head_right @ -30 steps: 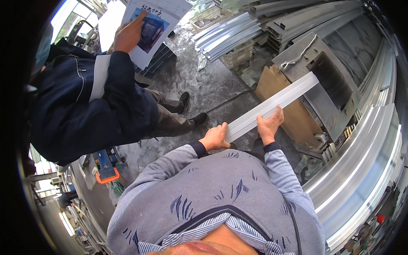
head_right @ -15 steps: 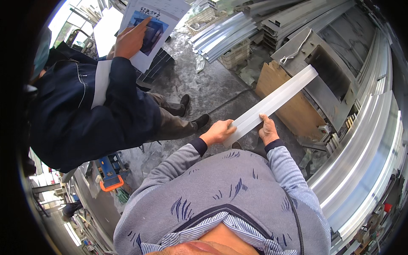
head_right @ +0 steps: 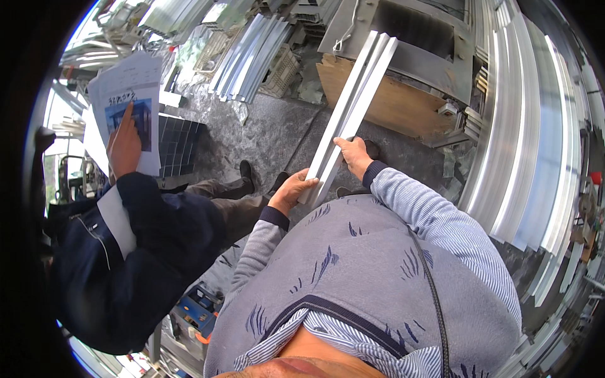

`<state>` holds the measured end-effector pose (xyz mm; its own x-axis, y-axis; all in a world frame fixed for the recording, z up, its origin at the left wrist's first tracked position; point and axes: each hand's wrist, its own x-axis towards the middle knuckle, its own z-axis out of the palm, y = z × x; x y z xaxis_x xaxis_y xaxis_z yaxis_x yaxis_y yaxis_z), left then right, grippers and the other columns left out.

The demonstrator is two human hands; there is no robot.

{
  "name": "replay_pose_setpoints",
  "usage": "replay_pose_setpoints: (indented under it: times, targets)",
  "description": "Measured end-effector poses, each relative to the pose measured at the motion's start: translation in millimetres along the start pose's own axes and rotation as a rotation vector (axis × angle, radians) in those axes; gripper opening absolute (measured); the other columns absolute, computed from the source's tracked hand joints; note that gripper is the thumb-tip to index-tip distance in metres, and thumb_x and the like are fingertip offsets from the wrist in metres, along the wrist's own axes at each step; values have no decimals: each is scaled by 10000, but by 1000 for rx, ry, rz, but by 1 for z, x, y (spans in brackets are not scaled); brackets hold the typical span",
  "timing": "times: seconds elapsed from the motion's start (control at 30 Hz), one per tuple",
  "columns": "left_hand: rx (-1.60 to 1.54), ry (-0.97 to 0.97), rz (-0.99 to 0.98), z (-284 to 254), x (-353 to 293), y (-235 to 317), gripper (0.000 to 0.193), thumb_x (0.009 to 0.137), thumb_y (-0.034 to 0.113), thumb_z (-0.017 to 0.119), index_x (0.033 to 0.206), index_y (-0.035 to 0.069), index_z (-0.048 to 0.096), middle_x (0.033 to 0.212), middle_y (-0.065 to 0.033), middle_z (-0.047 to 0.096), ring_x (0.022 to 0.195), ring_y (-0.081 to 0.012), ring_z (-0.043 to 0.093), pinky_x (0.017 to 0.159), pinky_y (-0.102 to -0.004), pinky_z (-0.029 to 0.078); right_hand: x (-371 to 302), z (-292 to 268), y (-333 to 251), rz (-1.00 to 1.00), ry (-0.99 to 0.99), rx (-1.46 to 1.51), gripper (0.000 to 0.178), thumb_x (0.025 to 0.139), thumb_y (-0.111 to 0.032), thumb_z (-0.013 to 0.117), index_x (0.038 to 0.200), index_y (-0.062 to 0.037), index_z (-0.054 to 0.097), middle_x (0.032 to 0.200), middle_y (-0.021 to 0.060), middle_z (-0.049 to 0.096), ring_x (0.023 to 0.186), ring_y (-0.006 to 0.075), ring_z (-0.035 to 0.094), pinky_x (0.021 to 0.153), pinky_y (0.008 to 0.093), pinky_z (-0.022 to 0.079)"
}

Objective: The person repeatedly picks up long metal profiles from a pile, carries them to a machine, and places them into a slot. The person then returns to the pile to repeat the process. The task involves handling multiple rigid items in a repetitive cycle.

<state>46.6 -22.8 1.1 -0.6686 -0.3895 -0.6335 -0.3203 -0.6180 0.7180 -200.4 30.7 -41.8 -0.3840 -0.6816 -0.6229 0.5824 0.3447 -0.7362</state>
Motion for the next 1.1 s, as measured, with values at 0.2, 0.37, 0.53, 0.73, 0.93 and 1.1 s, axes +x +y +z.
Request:
replay_pose_setpoints:
  times: [0.2,0.37,0.53,0.73,0.93,1.1]
  targets:
    - [45,-60,-113,-12,11,-6,634,993,475,848,1385,-5,710,1144,-102,776,959,-197,731,830,-366,594,19,-11,11,-75,20,-112,575,937,-265,810,1290,155,640,1195,255,750,1071,317,742,939,446,596]
    - [32,-58,-150,-21,17,2,683,977,460,866,1453,8,678,1212,-111,777,1048,-225,749,900,-392,611,22,-12,16,-187,-1,-354,577,1001,-184,745,1421,109,478,1300,225,670,1216,317,676,1060,454,566]
    - [46,-144,-152,-13,25,-12,777,954,502,886,1518,33,629,1312,-130,742,1141,-253,726,969,-430,599,12,-16,9,-90,-211,-298,840,1000,-154,701,1620,82,184,1504,274,516,1342,378,616,1120,447,548]
    - [173,-69,-156,6,28,-27,710,864,466,977,1325,-22,744,1171,-117,795,1064,-229,744,930,-370,578,1,-31,-8,-108,-240,-377,959,956,-197,745,1682,15,156,1491,255,524,1354,423,605,1134,520,543]
    - [231,-40,-130,16,35,-22,634,887,420,964,1303,-16,764,1139,-88,804,1002,-184,741,897,-360,583,21,-21,-54,-645,270,-1120,1183,812,-416,855,1705,5,204,1602,293,356,1461,506,406,1231,587,376]
    - [185,-67,-146,28,53,-20,616,877,390,976,1298,-10,769,1155,-72,805,1027,-163,729,927,-350,577,41,11,-73,-499,311,-1302,1187,774,-395,862,1694,45,254,1680,294,220,1494,587,311,1234,631,362]
